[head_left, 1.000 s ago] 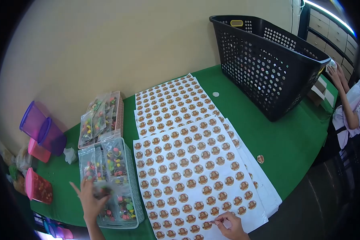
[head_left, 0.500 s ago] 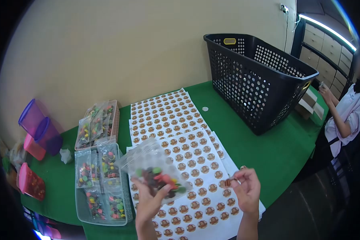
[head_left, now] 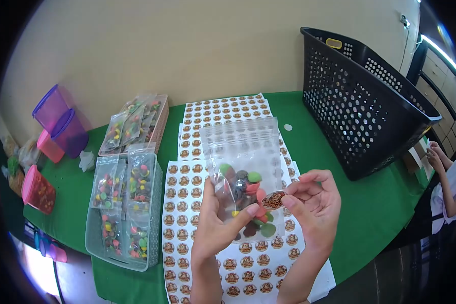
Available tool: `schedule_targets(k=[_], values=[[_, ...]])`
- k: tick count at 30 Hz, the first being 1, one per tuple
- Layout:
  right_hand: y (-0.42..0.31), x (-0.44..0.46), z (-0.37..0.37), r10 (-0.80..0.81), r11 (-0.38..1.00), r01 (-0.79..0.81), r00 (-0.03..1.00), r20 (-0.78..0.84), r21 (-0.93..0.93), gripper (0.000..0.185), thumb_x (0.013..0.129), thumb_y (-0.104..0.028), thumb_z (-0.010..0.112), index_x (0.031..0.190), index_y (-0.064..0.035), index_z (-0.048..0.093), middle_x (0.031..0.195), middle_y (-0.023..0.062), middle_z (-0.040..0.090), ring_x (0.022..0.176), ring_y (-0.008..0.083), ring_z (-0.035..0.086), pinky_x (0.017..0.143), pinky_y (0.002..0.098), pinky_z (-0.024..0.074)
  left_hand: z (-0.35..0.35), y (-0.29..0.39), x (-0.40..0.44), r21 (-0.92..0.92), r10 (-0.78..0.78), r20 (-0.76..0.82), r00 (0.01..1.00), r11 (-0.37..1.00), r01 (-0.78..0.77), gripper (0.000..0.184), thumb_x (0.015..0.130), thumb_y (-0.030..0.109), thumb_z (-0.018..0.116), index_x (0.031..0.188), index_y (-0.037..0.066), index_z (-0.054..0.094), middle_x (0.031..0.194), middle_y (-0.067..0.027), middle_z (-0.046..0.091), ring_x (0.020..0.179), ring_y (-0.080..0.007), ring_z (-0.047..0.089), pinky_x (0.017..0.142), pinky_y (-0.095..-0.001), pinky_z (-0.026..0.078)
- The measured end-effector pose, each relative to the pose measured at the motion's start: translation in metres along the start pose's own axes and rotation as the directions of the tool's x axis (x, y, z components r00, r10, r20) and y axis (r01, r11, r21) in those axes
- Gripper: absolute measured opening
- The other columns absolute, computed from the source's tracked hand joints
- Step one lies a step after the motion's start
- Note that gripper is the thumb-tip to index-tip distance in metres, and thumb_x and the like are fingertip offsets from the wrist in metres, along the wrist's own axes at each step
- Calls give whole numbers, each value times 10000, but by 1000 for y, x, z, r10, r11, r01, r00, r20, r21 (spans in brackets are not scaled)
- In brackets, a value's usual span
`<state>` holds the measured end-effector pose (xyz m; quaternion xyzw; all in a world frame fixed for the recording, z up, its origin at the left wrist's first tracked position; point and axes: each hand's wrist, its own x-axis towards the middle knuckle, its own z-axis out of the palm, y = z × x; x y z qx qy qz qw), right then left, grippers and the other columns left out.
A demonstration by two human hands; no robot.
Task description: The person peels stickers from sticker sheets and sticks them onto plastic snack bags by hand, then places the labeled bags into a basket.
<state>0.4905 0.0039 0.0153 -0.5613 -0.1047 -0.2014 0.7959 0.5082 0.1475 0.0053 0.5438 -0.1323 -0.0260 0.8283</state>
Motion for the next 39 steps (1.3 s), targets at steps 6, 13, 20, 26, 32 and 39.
schedule_targets(k=[6, 13, 20, 26, 32, 39], values=[[11, 1, 3, 83, 995, -80, 995, 59, -52, 298, 712, 69, 595, 956, 16, 433, 787, 101, 566, 752, 122, 569, 669, 229, 469, -7, -12, -2, 50, 19, -82, 996, 999, -15, 427, 846, 104, 469, 1186, -26, 246, 1075, -186, 488, 939, -207, 524, 790, -299, 429], [15, 2, 3, 196, 945, -128, 958, 210, -300, 247, 761, -7, 558, 973, 11, 432, 785, 52, 529, 685, 96, 523, 635, 225, 420, -12, -10, -8, 332, 23, -27, 999, 943, -13, 399, 871, 210, 428, 1149, -56, 324, 1065, -206, 500, 972, -224, 512, 774, -314, 432], [15, 0, 9, 247, 948, -189, 943, 222, -255, 261, 766, 9, 554, 962, -9, 383, 762, 49, 517, 658, 81, 501, 615, 211, 398, -22, -1, -10, 479, 78, 34, 996, 874, -85, 427, 839, 246, 487, 1116, -52, 357, 883, -201, 574, 833, -262, 591, 708, -320, 451], [21, 1, 12, 236, 957, -194, 953, 189, -216, 279, 749, 38, 562, 952, -16, 378, 756, 54, 516, 637, 77, 495, 608, 202, 392, -19, 3, -11, 652, 142, 35, 989, 747, -131, 505, 789, 306, 570, 1098, -43, 375, 847, -208, 580, 760, -330, 599, 658, -351, 462], [28, 3, 19, 184, 955, -125, 962, 204, -270, 288, 740, 50, 560, 963, -13, 390, 750, 51, 518, 621, 73, 495, 576, 196, 393, -22, 2, -10, 676, 107, 2, 994, 732, -80, 540, 769, 325, 595, 1106, -35, 376, 870, -210, 581, 791, -330, 598, 668, -342, 467], [29, 4, 16, 195, 940, -115, 954, 228, -323, 233, 755, 30, 550, 938, -6, 412, 739, 48, 512, 617, 78, 507, 567, 201, 398, -19, 4, -9, 646, 76, -29, 997, 762, -40, 513, 767, 291, 602, 1102, -35, 392, 896, -200, 581, 821, -306, 599, 694, -341, 465]])
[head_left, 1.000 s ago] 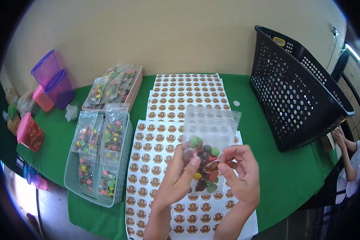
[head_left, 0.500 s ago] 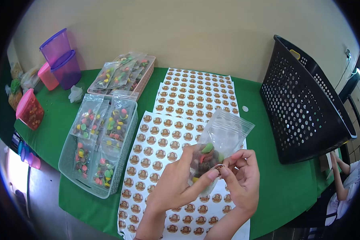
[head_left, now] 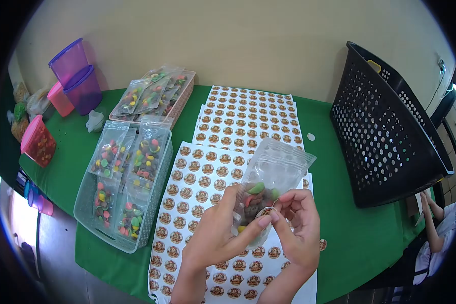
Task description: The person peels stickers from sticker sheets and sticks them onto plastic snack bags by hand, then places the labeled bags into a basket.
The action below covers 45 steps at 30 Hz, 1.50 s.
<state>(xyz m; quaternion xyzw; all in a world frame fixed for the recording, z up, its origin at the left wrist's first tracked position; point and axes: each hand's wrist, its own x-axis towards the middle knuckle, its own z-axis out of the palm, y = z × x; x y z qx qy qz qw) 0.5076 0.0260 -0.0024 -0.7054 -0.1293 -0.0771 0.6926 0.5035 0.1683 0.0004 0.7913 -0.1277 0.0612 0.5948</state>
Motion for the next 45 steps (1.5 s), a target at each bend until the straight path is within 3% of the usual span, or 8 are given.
schedule_targets(k=[25, 27, 31, 33, 34, 38, 42, 45], values=[[12, 3, -7, 62, 994, -49, 989, -134, 94, 228, 704, -6, 598, 852, -15, 426, 758, 60, 547, 646, 67, 461, 601, 200, 388, 24, -15, 5, -106, 22, -60, 998, 994, -28, 505, 761, 128, 616, 1134, -63, 333, 1026, -213, 527, 958, -242, 536, 817, -324, 420], [9, 3, -5, -3, 997, -17, 959, -282, -71, 349, 679, -63, 654, 934, -9, 422, 862, 77, 533, 700, 80, 453, 620, 218, 390, 23, -15, 4, -185, -2, -73, 997, 983, -12, 501, 762, 110, 611, 1137, -63, 327, 1040, -205, 518, 965, -238, 530, 820, -325, 418], [11, 7, -10, -176, 907, 37, 939, -297, -420, 533, 633, -123, 722, 1044, -2, 405, 969, 94, 508, 796, 103, 474, 687, 247, 407, 24, -14, 3, -436, -47, -129, 991, 900, -14, 513, 753, 75, 613, 1148, -57, 313, 1070, -171, 495, 989, -220, 510, 829, -322, 415], [17, 8, -8, 140, 984, -117, 976, -168, 138, 617, 620, -145, 742, 1106, 6, 393, 966, 94, 537, 862, 130, 512, 775, 279, 403, 26, -14, 2, -444, -49, -133, 990, 896, -15, 514, 747, 65, 616, 1149, -49, 318, 1077, -153, 481, 981, -190, 501, 818, -304, 417], [16, 8, -9, 188, 946, -162, 980, -70, 281, 506, 654, -132, 722, 1062, 22, 465, 920, 97, 580, 860, 135, 550, 771, 267, 429, 28, -14, 3, -455, -33, -173, 984, 889, -50, 480, 746, 60, 615, 1127, -47, 345, 1065, -146, 482, 964, -178, 501, 807, -293, 419], [1, 5, -7, 237, 948, -203, 964, -117, 244, 216, 717, -73, 659, 881, 41, 577, 809, 82, 612, 716, 94, 576, 637, 204, 471, 30, -19, 9, -421, -41, -225, 974, 905, -59, 339, 745, 50, 611, 1024, -37, 438, 969, -113, 510, 875, -140, 517, 757, -256, 428], [-2, 4, -5, 301, 944, -267, 938, -174, 194, 220, 714, -71, 659, 887, 35, 576, 795, 73, 613, 724, 96, 572, 669, 223, 470, 31, -20, 11, -410, -185, -160, 969, 906, 105, 227, 758, 51, 598, 917, -26, 455, 856, -80, 536, 812, -113, 522, 712, -229, 430], [6, 1, -10, 197, 980, -189, 970, -144, 65, 230, 726, -51, 630, 923, 32, 545, 846, 82, 590, 780, 116, 564, 712, 244, 463, 33, -24, 9, -365, -147, -167, 975, 928, 78, 219, 764, 61, 596, 898, -21, 443, 869, -78, 530, 822, -107, 511, 730, -241, 421]])
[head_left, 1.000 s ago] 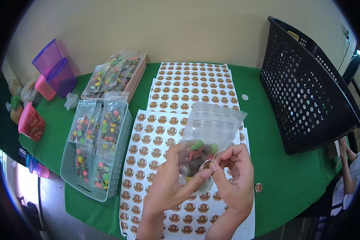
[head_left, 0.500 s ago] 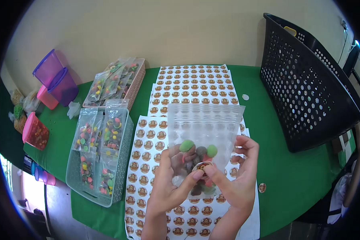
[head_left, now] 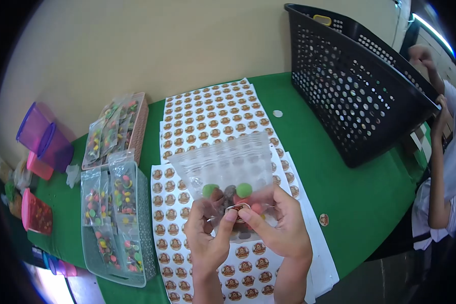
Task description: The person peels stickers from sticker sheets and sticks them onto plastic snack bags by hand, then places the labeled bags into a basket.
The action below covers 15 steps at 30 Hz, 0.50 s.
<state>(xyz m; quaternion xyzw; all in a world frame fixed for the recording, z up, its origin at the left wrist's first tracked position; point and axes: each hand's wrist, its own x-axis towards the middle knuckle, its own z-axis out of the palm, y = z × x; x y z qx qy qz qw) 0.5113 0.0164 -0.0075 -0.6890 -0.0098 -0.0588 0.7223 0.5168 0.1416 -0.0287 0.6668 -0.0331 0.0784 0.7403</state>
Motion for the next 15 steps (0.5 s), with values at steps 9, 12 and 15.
schedule_targets(k=[9, 12, 15], values=[[-22, -16, -13, -55, 997, 47, 989, 136, 61, 458, 700, -108, 660, 1054, 45, 413, 945, 141, 540, 919, 189, 547, 731, 290, 463, 12, 16, -9, -150, 60, 4, 998, 987, -59, 243, 757, 105, 592, 917, -11, 450, 961, -108, 503, 938, -168, 479, 799, -288, 391], [-25, -17, -14, -67, 997, 69, 995, 77, -21, 599, 628, -188, 740, 1075, 48, 419, 937, 146, 575, 867, 185, 575, 696, 276, 474, 10, 14, -13, -119, 106, 38, 994, 988, -101, 363, 738, 129, 604, 1017, -36, 440, 988, -109, 493, 914, -167, 470, 812, -287, 377], [-27, -19, -14, 28, 997, -38, 990, 138, 68, 575, 611, -114, 758, 1076, 21, 448, 956, 101, 579, 919, 158, 559, 777, 301, 457, 13, 17, -16, -201, 51, -24, 998, 978, -55, 445, 731, 100, 581, 1108, -39, 390, 1031, -113, 465, 951, -180, 440, 864, -303, 333]])
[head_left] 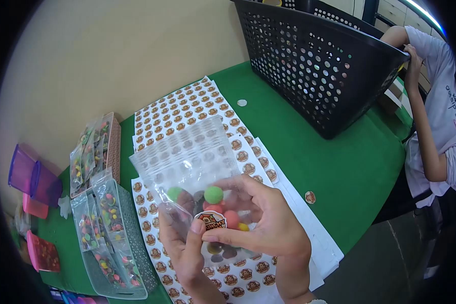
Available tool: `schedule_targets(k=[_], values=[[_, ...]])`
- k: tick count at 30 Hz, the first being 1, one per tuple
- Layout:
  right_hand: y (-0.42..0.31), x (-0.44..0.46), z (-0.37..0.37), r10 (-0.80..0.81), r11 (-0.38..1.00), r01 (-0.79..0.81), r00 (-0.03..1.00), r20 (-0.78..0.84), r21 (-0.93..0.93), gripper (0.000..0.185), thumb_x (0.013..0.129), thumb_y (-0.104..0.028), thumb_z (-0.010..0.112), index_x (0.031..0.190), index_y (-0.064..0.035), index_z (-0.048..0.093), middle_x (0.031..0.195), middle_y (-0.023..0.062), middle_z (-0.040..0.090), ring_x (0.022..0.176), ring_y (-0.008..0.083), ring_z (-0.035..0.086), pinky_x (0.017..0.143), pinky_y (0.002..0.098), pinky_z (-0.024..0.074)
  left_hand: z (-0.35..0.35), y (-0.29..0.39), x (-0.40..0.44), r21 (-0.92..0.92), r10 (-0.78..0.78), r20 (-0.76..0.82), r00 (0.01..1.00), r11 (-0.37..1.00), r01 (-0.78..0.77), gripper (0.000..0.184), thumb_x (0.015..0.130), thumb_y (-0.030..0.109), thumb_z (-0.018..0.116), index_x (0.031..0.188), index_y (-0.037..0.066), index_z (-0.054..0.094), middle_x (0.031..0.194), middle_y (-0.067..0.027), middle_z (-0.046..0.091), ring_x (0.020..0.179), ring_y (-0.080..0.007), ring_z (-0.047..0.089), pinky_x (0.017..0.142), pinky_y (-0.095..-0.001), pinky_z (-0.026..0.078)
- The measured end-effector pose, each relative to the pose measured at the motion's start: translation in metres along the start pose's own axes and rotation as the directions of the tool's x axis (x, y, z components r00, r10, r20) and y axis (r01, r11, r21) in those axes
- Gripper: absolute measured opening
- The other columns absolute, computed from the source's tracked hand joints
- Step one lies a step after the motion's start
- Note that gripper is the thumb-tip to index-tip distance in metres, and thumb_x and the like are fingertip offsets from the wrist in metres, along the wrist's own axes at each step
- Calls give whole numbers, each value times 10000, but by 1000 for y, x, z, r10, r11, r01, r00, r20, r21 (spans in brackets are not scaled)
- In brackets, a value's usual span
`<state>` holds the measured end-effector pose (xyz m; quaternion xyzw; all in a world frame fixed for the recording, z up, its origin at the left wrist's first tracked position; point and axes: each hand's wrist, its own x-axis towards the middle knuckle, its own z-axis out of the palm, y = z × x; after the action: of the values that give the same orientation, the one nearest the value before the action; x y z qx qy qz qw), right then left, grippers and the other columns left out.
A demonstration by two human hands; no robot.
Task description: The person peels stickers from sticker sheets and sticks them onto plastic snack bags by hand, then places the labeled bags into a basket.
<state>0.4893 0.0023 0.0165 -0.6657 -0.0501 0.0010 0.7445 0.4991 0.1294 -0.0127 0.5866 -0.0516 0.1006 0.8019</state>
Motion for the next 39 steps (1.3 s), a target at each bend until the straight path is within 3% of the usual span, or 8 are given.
schedule_targets(k=[7, 9, 12, 14, 17, 21, 31, 39], values=[[1, -11, -3, -157, 968, 140, 986, -62, -209, 412, 633, -129, 706, 956, 29, 504, 749, 122, 614, 655, 154, 599, 604, 279, 478, -11, -4, 4, 15, 83, 154, 985, 996, -86, 586, 685, 247, 660, 1114, -50, 393, 1038, -124, 476, 945, -188, 467, 836, -304, 363], [-4, -12, -7, -97, 957, 100, 995, 23, -273, 426, 620, -150, 720, 947, 23, 509, 692, 95, 607, 599, 154, 581, 581, 278, 471, -16, -7, 6, -307, 91, 139, 986, 951, -45, 686, 635, 360, 703, 1107, -41, 407, 1031, -130, 484, 929, -193, 482, 819, -304, 380], [-11, -11, -7, 40, 950, 3, 991, 130, -313, 465, 603, -136, 755, 972, 15, 516, 860, 100, 600, 814, 130, 581, 676, 246, 482, -17, -8, 10, -219, 121, -7, 993, 968, -120, 399, 726, 303, 643, 912, -22, 505, 823, -98, 541, 726, -139, 517, 660, -257, 417], [-6, -7, -7, 3, 930, 71, 980, 200, -362, 470, 610, -159, 752, 984, 6, 520, 851, 93, 587, 800, 119, 572, 676, 241, 479, -15, -6, 12, -128, 73, -132, 989, 988, -90, 200, 801, 181, 560, 715, 6, 517, 608, -48, 526, 449, -77, 447, 400, -204, 357], [6, -4, 0, -123, 916, 193, 969, 213, -350, 402, 682, -176, 703, 999, 10, 539, 851, 74, 550, 771, 98, 545, 664, 221, 465, -14, -3, 10, -116, -85, -87, 993, 990, 75, 190, 786, 182, 573, 715, 17, 513, 581, -44, 517, 398, -71, 412, 337, -200, 309], [12, 2, 3, -40, 996, 38, 999, 22, 78, 169, 785, -86, 589, 896, 41, 580, 769, 41, 579, 679, 90, 556, 622, 203, 453, -13, -1, 5, -119, -200, 33, 979, 972, 203, 170, 766, 179, 583, 735, 14, 558, 593, -45, 536, 475, -92, 473, 405, -197, 349], [10, -3, 5, -126, 990, 119, 988, -86, -74, 89, 773, -41, 583, 785, 47, 577, 665, 33, 572, 597, 51, 530, 526, 179, 433, -7, -4, 5, -1, -42, 195, 980, 999, 43, 130, 778, 113, 567, 728, -6, 564, 680, -34, 554, 605, -79, 514, 555, -200, 398], [1, -8, 10, -427, 809, 403, 903, 45, -428, 251, 781, -24, 464, 1012, 22, 549, 825, 146, 563, 737, 219, 564, 654, 281, 443, 2, -1, 5, 89, 96, 81, 992, 991, -103, 122, 831, 78, 491, 803, -22, 555, 715, -60, 560, 624, -105, 536, 587, -222, 428]])
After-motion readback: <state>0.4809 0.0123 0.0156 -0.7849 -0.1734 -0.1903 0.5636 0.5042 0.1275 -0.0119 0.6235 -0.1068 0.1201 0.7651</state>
